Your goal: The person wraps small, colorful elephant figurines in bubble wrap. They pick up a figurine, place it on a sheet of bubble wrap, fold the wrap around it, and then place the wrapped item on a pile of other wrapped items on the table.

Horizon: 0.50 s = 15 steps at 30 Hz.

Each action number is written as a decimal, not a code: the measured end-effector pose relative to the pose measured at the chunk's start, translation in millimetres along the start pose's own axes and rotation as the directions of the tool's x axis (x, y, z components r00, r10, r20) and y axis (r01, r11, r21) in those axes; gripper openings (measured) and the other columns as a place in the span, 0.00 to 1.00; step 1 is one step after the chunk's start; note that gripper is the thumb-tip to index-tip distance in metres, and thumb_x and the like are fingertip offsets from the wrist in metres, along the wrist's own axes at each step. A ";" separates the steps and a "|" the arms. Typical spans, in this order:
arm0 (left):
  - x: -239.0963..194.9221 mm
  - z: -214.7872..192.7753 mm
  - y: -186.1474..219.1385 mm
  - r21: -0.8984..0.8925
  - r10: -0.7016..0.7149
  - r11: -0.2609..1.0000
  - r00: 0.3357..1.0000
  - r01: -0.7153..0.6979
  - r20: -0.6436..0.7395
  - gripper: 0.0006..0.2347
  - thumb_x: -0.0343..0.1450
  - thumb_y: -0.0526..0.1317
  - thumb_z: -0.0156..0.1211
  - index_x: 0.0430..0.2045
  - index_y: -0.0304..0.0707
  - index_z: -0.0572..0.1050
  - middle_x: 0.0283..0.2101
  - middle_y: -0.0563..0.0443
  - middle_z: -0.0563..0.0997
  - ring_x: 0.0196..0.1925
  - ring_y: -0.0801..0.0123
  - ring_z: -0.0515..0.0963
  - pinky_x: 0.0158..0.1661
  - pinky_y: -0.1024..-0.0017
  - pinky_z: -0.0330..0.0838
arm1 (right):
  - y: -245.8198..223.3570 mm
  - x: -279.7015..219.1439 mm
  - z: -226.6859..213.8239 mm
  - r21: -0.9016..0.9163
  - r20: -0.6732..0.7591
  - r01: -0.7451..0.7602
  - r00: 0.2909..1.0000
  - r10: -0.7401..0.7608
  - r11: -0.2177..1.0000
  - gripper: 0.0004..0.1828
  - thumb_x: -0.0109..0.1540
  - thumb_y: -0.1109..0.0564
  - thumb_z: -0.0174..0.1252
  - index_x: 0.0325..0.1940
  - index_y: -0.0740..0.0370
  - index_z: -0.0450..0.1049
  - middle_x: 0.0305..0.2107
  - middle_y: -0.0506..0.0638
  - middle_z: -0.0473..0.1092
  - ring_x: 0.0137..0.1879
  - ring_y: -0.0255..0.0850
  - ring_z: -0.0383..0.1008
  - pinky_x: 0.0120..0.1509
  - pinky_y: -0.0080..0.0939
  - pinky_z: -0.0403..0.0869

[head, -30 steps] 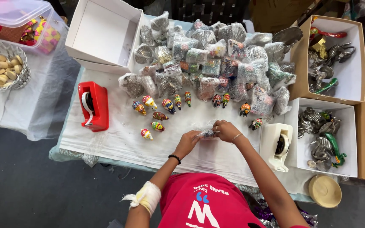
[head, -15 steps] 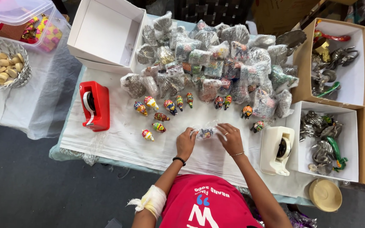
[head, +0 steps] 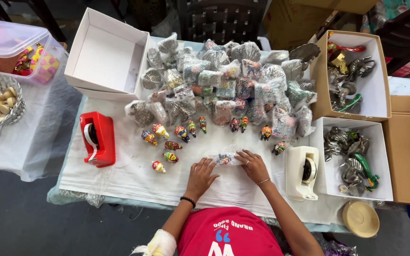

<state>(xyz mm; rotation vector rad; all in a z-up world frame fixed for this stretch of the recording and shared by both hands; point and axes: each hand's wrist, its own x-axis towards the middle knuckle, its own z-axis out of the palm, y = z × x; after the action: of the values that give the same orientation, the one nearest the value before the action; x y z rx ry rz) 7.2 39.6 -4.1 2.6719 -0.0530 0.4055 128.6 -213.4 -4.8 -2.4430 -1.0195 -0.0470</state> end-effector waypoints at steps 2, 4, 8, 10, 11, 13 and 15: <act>-8.6 6.6 -2.6 -0.071 0.111 0.991 0.994 -0.110 0.010 0.21 0.69 0.47 0.63 0.55 0.39 0.72 0.61 0.45 0.72 0.67 0.55 0.65 0.59 0.54 0.58 | 0.9 -0.6 1.1 0.037 0.027 0.000 1.000 -0.001 0.999 0.24 0.58 0.61 0.63 0.58 0.45 0.77 0.59 0.41 0.73 0.70 0.43 0.67 0.65 0.49 0.66; -4.9 15.0 -8.5 -0.048 0.077 0.996 0.997 -0.077 -0.005 0.20 0.69 0.46 0.63 0.54 0.39 0.73 0.60 0.48 0.73 0.67 0.57 0.66 0.58 0.53 0.58 | 9.3 3.4 2.0 0.045 0.023 0.003 1.000 -0.004 0.999 0.22 0.58 0.61 0.63 0.56 0.45 0.79 0.57 0.40 0.74 0.70 0.43 0.67 0.65 0.49 0.66; 0.4 15.9 -16.5 0.030 0.030 0.999 0.999 -0.029 -0.026 0.10 0.73 0.38 0.60 0.48 0.45 0.77 0.56 0.57 0.79 0.68 0.62 0.68 0.61 0.54 0.58 | 5.8 -6.5 -0.6 0.074 0.044 -0.007 0.999 0.003 0.997 0.17 0.58 0.62 0.63 0.49 0.47 0.81 0.52 0.40 0.78 0.69 0.45 0.68 0.63 0.50 0.67; 5.9 0.7 -8.9 -0.037 0.057 0.998 0.998 -0.058 -0.031 0.07 0.72 0.37 0.60 0.43 0.44 0.77 0.49 0.57 0.80 0.65 0.60 0.70 0.59 0.53 0.59 | 8.6 -15.4 0.1 0.128 0.036 -0.026 0.999 0.022 0.991 0.16 0.58 0.62 0.63 0.48 0.48 0.82 0.48 0.42 0.78 0.68 0.45 0.70 0.61 0.49 0.69; 11.6 -6.6 -5.3 -0.102 0.089 0.990 0.995 -0.094 -0.046 0.04 0.71 0.37 0.61 0.37 0.43 0.77 0.43 0.56 0.81 0.63 0.57 0.72 0.57 0.52 0.59 | 11.5 -17.4 -0.8 0.176 0.022 -0.041 0.999 0.038 0.984 0.14 0.58 0.62 0.64 0.47 0.50 0.83 0.43 0.43 0.79 0.66 0.46 0.72 0.60 0.48 0.70; 10.9 -3.1 -5.6 -0.228 0.047 0.973 0.999 -0.044 0.009 0.04 0.71 0.36 0.61 0.37 0.42 0.77 0.41 0.53 0.81 0.56 0.57 0.75 0.54 0.55 0.63 | 23.2 -27.1 13.9 0.244 -0.008 -0.072 0.997 0.076 0.967 0.14 0.58 0.62 0.64 0.46 0.52 0.83 0.39 0.46 0.79 0.62 0.46 0.74 0.58 0.48 0.72; 10.8 3.2 -6.3 -0.345 0.016 0.938 0.997 0.010 0.071 0.03 0.71 0.36 0.61 0.36 0.40 0.76 0.40 0.49 0.81 0.50 0.56 0.78 0.50 0.57 0.68 | 30.2 -30.4 26.4 0.314 -0.037 -0.102 0.992 0.120 0.944 0.13 0.57 0.62 0.64 0.46 0.54 0.83 0.36 0.48 0.80 0.58 0.47 0.76 0.56 0.47 0.74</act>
<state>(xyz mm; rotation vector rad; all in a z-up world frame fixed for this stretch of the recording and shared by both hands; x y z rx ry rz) 19.0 44.1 -6.4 2.3373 -0.1373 0.2699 123.1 -239.7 -47.3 -2.1914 -0.7958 0.0787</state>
